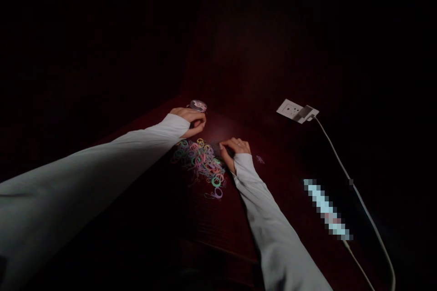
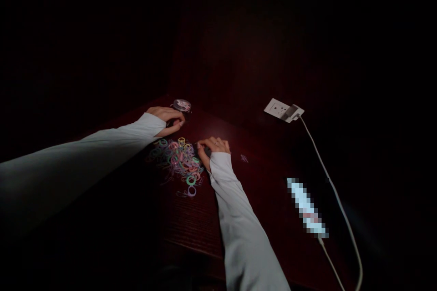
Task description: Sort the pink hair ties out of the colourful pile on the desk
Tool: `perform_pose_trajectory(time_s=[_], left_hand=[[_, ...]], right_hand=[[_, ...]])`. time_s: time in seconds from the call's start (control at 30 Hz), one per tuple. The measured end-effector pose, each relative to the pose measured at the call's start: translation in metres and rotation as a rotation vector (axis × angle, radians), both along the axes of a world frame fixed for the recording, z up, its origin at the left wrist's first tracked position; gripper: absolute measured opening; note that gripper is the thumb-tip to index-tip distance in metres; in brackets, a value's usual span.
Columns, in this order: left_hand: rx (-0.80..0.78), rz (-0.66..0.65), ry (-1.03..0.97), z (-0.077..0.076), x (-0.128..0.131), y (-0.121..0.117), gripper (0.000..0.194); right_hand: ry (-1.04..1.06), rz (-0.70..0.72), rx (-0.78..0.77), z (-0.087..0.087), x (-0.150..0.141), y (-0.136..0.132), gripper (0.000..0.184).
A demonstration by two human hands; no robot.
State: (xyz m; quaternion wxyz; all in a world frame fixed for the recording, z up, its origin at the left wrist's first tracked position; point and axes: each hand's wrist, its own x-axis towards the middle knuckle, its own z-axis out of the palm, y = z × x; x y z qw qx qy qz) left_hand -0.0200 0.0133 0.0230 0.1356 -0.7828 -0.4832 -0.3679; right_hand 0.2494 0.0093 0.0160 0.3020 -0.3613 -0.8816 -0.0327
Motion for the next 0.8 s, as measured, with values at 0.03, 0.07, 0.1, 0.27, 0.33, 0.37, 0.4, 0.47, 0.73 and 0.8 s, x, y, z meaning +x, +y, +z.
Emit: perform_pose_trajectory(time_s=[0.03,0.07,0.1,0.27,0.33,0.37,0.4,0.47,0.73,0.8], left_hand=[[0.009,-0.023,0.023,0.001,-0.002,0.000,0.025],[0.024,-0.062,0.059,0.002,-0.004,0.000,0.029],[0.040,-0.100,0.097,0.004,-0.006,-0.001,0.034],[0.066,-0.102,0.116,0.006,-0.014,-0.008,0.047],[0.037,-0.029,0.037,0.003,-0.017,-0.009,0.048],[0.021,0.012,-0.008,0.002,-0.018,-0.009,0.047],[0.008,0.046,-0.045,0.001,-0.018,-0.009,0.048],[-0.005,0.071,-0.078,-0.001,-0.019,-0.009,0.049],[-0.054,-0.098,-0.021,-0.001,-0.019,-0.004,0.044],[-0.062,-0.134,-0.017,-0.005,-0.014,-0.001,0.039]], right_hand=[[-0.008,0.003,0.014,0.000,0.000,0.000,0.031],[-0.015,0.006,0.029,-0.001,0.000,0.000,0.032],[-0.021,0.008,0.044,-0.001,-0.001,0.000,0.033],[-0.020,0.031,0.075,0.002,0.000,-0.003,0.038],[-0.023,0.047,0.047,0.005,0.002,-0.004,0.039],[-0.037,0.068,0.018,0.006,0.003,-0.004,0.037],[-0.055,0.098,-0.020,0.007,0.003,-0.003,0.032],[-0.086,0.174,-0.109,0.005,0.004,0.000,0.023],[-0.024,0.333,-0.305,0.004,0.005,-0.009,0.034],[0.003,0.333,-0.310,0.006,0.007,-0.011,0.030]])
